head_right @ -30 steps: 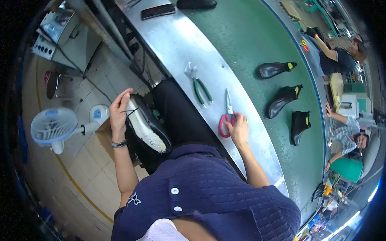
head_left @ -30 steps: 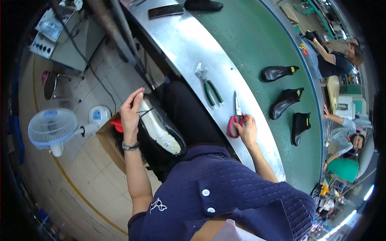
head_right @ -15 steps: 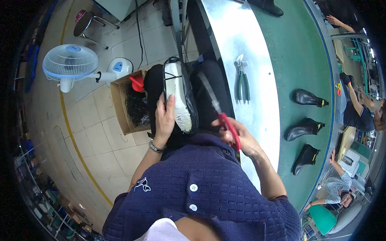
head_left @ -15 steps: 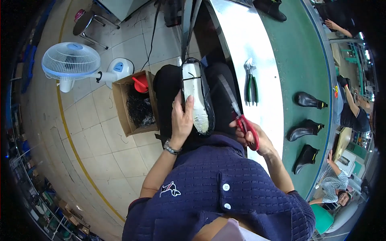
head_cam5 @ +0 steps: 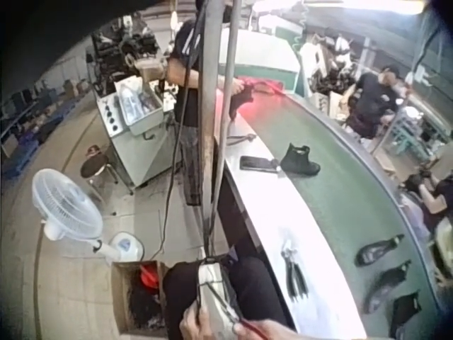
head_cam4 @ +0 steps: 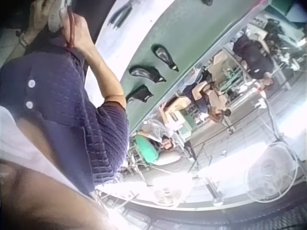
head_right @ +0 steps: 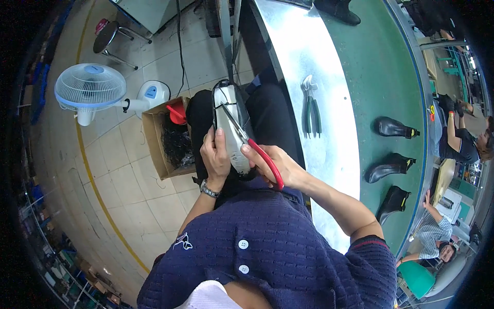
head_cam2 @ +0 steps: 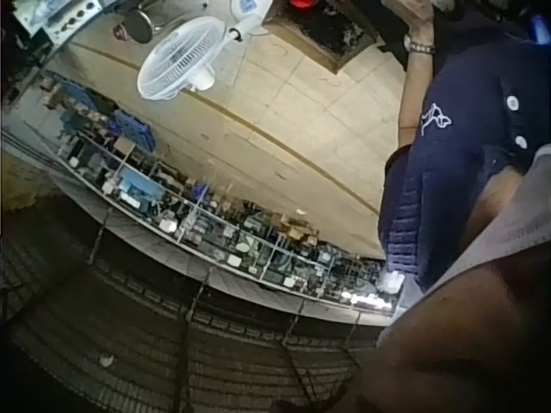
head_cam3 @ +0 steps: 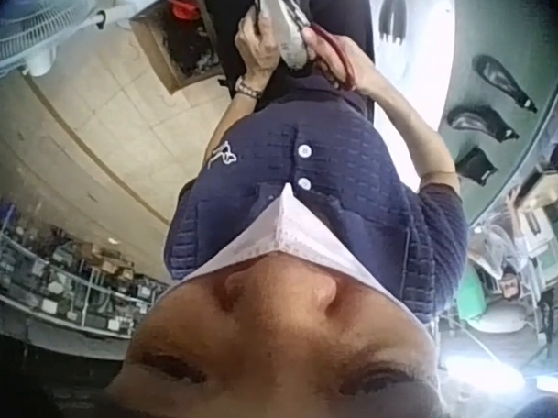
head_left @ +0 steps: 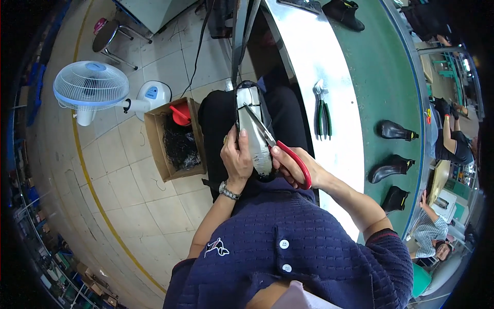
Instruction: Assemble and trim components of a black boot on an assembly line.
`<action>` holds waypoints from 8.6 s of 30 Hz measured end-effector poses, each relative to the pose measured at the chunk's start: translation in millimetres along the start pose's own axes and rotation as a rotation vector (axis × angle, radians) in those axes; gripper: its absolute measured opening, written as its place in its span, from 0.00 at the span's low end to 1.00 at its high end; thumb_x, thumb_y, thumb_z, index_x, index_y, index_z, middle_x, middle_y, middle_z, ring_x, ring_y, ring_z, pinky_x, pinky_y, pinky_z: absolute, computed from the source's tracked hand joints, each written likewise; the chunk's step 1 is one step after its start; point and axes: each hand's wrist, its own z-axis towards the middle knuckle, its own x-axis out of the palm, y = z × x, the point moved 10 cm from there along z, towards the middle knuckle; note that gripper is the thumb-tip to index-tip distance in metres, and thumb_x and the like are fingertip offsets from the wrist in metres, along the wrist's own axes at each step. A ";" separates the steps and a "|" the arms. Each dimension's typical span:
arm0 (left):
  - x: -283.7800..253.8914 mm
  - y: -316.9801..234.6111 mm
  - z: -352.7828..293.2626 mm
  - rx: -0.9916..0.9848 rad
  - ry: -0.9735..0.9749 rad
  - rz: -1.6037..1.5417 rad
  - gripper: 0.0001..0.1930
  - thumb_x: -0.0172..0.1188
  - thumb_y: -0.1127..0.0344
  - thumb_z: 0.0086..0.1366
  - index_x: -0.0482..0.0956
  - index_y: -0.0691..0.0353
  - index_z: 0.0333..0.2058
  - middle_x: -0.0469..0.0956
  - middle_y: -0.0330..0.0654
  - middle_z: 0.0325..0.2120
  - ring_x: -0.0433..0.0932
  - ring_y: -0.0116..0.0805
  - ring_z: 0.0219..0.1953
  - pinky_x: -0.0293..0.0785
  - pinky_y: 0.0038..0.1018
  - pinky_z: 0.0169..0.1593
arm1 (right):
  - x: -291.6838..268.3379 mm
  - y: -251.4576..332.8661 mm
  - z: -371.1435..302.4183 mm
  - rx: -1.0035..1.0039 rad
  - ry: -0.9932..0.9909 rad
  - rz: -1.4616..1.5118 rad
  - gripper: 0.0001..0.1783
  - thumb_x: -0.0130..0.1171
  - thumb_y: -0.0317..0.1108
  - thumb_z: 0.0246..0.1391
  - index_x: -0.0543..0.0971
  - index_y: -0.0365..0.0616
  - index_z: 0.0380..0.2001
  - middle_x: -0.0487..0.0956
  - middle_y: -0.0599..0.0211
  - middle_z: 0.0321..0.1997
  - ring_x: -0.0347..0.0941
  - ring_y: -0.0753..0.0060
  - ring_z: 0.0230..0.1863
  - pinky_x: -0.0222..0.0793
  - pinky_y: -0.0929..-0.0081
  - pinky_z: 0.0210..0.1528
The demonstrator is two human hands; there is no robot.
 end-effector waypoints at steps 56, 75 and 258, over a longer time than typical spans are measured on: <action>115.0 -108.2 12.3 1.070 0.549 0.630 0.20 0.47 0.59 0.70 0.76 0.64 0.52 0.74 0.50 0.53 0.64 0.54 0.62 0.51 0.48 0.66 | -198.4 -97.3 1.4 -0.434 -0.623 0.688 0.15 0.57 0.38 0.58 0.72 0.41 0.44 0.74 0.68 0.33 0.71 0.78 0.34 0.73 0.73 0.33; 146.1 -133.0 130.4 0.886 0.363 0.674 0.15 0.47 0.63 0.71 0.71 0.69 0.29 0.75 0.57 0.27 0.75 0.58 0.30 0.70 0.44 0.32 | -186.9 -42.9 -5.8 -0.517 -0.490 0.522 0.14 0.55 0.33 0.58 0.68 0.37 0.43 0.76 0.62 0.32 0.74 0.73 0.29 0.73 0.72 0.30; 31.7 -94.2 55.8 0.727 0.263 0.457 0.28 0.68 0.75 0.49 0.69 0.67 0.49 0.73 0.55 0.53 0.68 0.54 0.58 0.69 0.36 0.60 | -73.1 97.7 23.8 -0.588 -0.565 -1.102 0.35 0.52 0.35 0.59 0.53 0.48 0.67 0.77 0.44 0.21 0.76 0.38 0.25 0.70 0.48 0.30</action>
